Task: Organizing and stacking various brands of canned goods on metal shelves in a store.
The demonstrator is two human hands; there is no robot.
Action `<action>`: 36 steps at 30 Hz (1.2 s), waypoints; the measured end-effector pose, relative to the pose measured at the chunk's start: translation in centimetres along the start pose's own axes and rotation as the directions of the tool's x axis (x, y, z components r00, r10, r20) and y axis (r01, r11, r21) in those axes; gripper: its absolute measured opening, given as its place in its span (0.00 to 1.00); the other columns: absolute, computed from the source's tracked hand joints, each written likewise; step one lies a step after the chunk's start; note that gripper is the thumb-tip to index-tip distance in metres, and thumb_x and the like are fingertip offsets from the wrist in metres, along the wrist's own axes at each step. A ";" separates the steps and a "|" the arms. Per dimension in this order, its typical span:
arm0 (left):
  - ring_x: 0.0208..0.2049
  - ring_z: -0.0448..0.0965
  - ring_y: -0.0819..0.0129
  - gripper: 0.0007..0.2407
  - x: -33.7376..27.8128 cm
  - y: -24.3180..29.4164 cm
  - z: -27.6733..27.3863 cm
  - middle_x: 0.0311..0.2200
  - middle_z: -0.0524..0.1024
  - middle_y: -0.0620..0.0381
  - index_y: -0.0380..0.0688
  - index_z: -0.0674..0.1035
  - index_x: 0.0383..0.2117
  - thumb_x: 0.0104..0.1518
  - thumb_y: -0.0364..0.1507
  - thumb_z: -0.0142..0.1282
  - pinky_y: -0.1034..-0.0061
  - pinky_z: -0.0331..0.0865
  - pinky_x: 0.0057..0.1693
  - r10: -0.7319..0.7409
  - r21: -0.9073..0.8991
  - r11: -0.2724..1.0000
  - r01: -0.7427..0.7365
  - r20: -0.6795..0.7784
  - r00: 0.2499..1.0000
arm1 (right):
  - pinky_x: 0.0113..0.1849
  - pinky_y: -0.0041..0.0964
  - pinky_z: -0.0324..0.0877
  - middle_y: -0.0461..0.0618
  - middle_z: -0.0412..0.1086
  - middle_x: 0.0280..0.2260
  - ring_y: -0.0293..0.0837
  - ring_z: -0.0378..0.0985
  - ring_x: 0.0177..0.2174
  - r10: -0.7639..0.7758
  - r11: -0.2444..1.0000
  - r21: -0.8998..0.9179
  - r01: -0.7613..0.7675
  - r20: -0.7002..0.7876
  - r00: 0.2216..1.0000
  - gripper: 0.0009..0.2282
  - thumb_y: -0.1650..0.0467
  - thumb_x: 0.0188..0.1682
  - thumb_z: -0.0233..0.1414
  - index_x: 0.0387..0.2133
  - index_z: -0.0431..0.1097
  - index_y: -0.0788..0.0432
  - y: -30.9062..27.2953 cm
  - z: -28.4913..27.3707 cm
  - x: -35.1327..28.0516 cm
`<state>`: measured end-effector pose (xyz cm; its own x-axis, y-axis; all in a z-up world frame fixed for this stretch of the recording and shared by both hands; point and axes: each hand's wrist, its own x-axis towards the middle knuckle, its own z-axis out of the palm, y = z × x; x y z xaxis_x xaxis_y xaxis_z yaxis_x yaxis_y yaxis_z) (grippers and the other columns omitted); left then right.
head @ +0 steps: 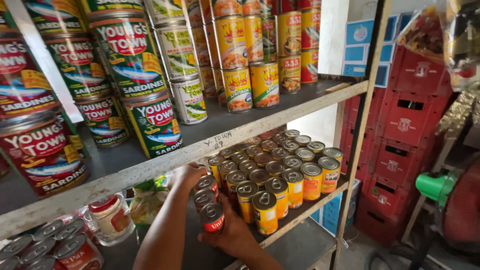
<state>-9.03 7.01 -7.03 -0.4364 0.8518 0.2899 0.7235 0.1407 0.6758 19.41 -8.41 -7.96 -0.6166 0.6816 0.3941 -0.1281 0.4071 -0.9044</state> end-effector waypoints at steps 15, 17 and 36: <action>0.45 0.86 0.58 0.28 -4.7 5.6 -3.2 0.40 0.86 0.49 0.58 0.80 0.53 0.42 0.47 0.66 0.66 0.75 0.54 -0.112 0.258 0.961 0.099 0.035 0.993 | 0.53 0.39 0.71 0.51 0.72 0.55 0.48 0.77 0.54 0.030 0.989 -0.146 -0.036 -0.041 0.999 0.53 0.63 0.31 0.70 0.70 0.41 0.54 -0.6 -0.2 -0.2; 0.41 0.87 0.57 0.26 -4.3 4.6 -2.2 0.37 0.86 0.50 0.59 0.81 0.51 0.42 0.47 0.65 0.65 0.77 0.52 -0.168 0.204 0.966 0.162 0.014 0.986 | 0.53 0.39 0.71 0.51 0.72 0.56 0.48 0.76 0.54 0.042 0.987 -0.154 -0.048 -0.043 0.998 0.53 0.63 0.30 0.70 0.70 0.42 0.54 -0.7 0.0 -0.2; 0.59 0.76 0.55 0.28 -8.5 10.4 -5.6 0.59 0.75 0.56 0.70 0.77 0.56 0.45 0.55 0.59 0.57 0.71 0.59 -0.033 0.472 0.881 0.024 0.010 0.999 | 0.56 0.38 0.68 0.52 0.72 0.55 0.47 0.75 0.56 0.084 0.987 -0.138 -0.084 -0.001 0.996 0.53 0.61 0.32 0.71 0.70 0.41 0.55 0.5 -0.2 0.0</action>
<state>-0.80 -1.58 1.37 -0.4548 0.8515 0.2608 0.8794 0.3831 0.2826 19.50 -8.12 -8.36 -0.6246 0.7139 0.3165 0.0321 0.4284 -0.9030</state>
